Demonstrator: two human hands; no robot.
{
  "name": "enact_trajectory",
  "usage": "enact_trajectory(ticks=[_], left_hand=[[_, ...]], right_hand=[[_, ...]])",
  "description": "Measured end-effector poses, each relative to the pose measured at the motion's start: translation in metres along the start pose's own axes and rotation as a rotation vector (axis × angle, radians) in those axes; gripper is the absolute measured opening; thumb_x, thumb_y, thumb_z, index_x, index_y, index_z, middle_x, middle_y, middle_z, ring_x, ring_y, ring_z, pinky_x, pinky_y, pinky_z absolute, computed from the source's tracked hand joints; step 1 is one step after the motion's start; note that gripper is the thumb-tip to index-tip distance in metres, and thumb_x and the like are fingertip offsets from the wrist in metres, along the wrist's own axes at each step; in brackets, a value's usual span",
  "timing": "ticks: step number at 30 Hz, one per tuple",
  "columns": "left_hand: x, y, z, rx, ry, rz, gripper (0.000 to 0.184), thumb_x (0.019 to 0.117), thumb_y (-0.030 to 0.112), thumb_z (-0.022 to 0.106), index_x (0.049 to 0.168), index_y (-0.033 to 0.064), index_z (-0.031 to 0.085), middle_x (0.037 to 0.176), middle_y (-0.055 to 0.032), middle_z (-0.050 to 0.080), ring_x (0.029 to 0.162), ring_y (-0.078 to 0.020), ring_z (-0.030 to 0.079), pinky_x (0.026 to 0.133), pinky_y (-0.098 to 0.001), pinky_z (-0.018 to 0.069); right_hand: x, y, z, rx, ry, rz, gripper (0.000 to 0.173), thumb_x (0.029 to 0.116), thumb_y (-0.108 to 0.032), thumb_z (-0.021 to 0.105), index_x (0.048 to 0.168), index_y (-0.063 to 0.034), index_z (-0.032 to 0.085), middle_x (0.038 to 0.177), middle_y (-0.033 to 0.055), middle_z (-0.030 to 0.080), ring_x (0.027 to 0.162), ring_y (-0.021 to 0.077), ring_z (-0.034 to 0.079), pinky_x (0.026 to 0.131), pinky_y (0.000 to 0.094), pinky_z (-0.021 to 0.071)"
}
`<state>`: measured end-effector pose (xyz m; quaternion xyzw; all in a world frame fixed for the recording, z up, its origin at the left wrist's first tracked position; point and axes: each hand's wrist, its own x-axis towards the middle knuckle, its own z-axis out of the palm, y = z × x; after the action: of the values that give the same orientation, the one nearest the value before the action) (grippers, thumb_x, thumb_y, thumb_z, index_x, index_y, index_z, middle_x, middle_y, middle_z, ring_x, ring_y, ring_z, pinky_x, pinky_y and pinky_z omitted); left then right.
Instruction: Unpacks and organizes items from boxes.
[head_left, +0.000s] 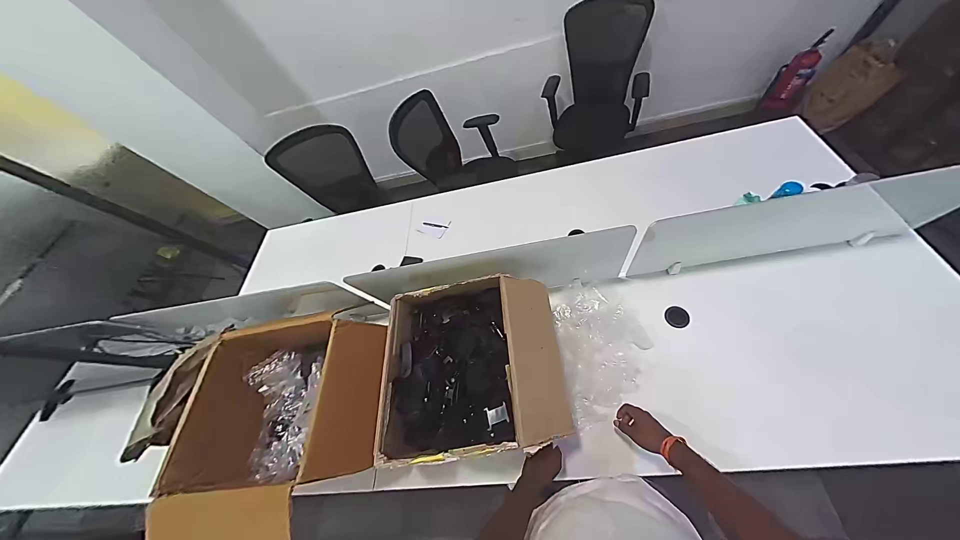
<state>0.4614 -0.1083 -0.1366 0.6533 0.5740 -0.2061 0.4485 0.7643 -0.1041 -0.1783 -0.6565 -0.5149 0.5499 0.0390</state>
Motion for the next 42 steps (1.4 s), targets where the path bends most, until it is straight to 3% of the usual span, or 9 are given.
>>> enact_trajectory(ticks=[4, 7, 15, 19, 20, 24, 29, 34, 42], left_hand=[[-0.025, -0.081, 0.027, -0.271, 0.297, 0.028, 0.048, 0.1001, 0.022, 0.059, 0.142, -0.0007, 0.056, 0.146, -0.0238, 0.054, 0.139, -0.0333, 0.050, 0.120, -0.0457, 0.0381], [-0.056, -0.136, 0.036, -0.502, 0.464, -0.202, 0.047, 0.0963, 0.020, 0.067, 0.139, 0.0023, 0.058, 0.136, -0.0216, 0.062, 0.124, -0.0331, 0.063, 0.107, -0.0510, 0.0510], [-0.124, -0.227, -0.020, -1.050, 1.082, -0.380, 0.039, 0.1014, 0.007, 0.056, 0.134, -0.0123, 0.046, 0.112, -0.0299, 0.059, 0.100, -0.0353, 0.061, 0.091, -0.0503, 0.0522], [-0.173, -0.210, -0.065, -0.779, 1.263, -0.021, 0.016, 0.0871, 0.002, 0.062, 0.095, -0.0098, 0.055, 0.079, -0.0129, 0.056, 0.067, -0.0171, 0.056, 0.062, -0.0340, 0.0511], [-0.182, -0.203, -0.074, -0.641, 1.267, 0.154, 0.013, 0.0836, 0.003, 0.064, 0.088, -0.0082, 0.060, 0.082, -0.0137, 0.061, 0.072, -0.0180, 0.062, 0.067, -0.0344, 0.0558], [-0.175, -0.169, -0.109, -0.240, 1.020, 0.628, 0.018, 0.0893, 0.017, 0.067, 0.100, 0.0037, 0.074, 0.110, -0.0149, 0.071, 0.110, -0.0292, 0.067, 0.098, -0.0479, 0.0542], [-0.133, -0.113, -0.153, 0.225, 0.293, 0.529, 0.050, 0.1002, 0.032, 0.058, 0.144, 0.0086, 0.054, 0.143, -0.0137, 0.058, 0.132, -0.0329, 0.055, 0.107, -0.0522, 0.0462], [-0.118, -0.084, -0.160, 0.389, 0.156, 0.303, 0.038, 0.1027, 0.037, 0.054, 0.120, 0.0059, 0.068, 0.116, -0.0191, 0.071, 0.114, -0.0389, 0.067, 0.092, -0.0586, 0.0543], [-0.114, -0.080, -0.161, 0.434, 0.098, 0.220, 0.039, 0.1033, 0.041, 0.052, 0.115, 0.0088, 0.071, 0.114, -0.0174, 0.072, 0.111, -0.0374, 0.068, 0.091, -0.0591, 0.0543]], right_hand=[[0.002, -0.002, 0.031, 0.058, -0.067, -0.036, 0.036, 0.1035, -0.034, 0.057, 0.114, -0.0007, 0.064, 0.099, 0.0176, 0.067, 0.088, 0.0286, 0.068, 0.084, 0.0484, 0.0559], [-0.001, -0.011, 0.058, 0.073, -0.124, -0.030, 0.035, 0.1034, -0.033, 0.057, 0.112, -0.0006, 0.064, 0.096, 0.0172, 0.067, 0.085, 0.0286, 0.068, 0.082, 0.0483, 0.0565], [-0.009, -0.071, 0.117, 0.460, 0.005, 0.107, 0.025, 0.1063, -0.021, 0.054, 0.118, -0.0005, 0.061, 0.098, 0.0146, 0.070, 0.078, 0.0231, 0.070, 0.069, 0.0408, 0.0597], [-0.016, -0.122, 0.141, 0.783, 0.180, 0.230, 0.032, 0.1093, -0.016, 0.045, 0.137, -0.0012, 0.050, 0.115, 0.0185, 0.069, 0.088, 0.0268, 0.072, 0.073, 0.0410, 0.0606], [-0.016, -0.131, 0.148, 0.853, 0.213, 0.238, 0.033, 0.1106, -0.017, 0.041, 0.139, -0.0014, 0.048, 0.118, 0.0190, 0.068, 0.090, 0.0274, 0.073, 0.073, 0.0411, 0.0611], [-0.009, -0.157, 0.182, 0.982, 0.229, 0.256, 0.037, 0.1116, -0.019, 0.038, 0.145, -0.0031, 0.040, 0.125, 0.0202, 0.065, 0.091, 0.0284, 0.072, 0.074, 0.0412, 0.0606], [-0.019, -0.164, 0.221, 0.702, 0.126, 0.198, 0.037, 0.1049, -0.020, 0.057, 0.137, -0.0018, 0.051, 0.118, 0.0207, 0.067, 0.093, 0.0295, 0.071, 0.079, 0.0452, 0.0594], [-0.043, -0.129, 0.232, 0.404, 0.125, 0.062, 0.035, 0.0998, -0.025, 0.062, 0.125, -0.0010, 0.062, 0.100, 0.0156, 0.070, 0.091, 0.0240, 0.068, 0.086, 0.0440, 0.0550], [-0.063, -0.078, 0.198, 0.538, 0.444, 0.179, 0.022, 0.0975, -0.014, 0.064, 0.115, 0.0002, 0.065, 0.094, 0.0149, 0.071, 0.082, 0.0252, 0.071, 0.078, 0.0455, 0.0600]])
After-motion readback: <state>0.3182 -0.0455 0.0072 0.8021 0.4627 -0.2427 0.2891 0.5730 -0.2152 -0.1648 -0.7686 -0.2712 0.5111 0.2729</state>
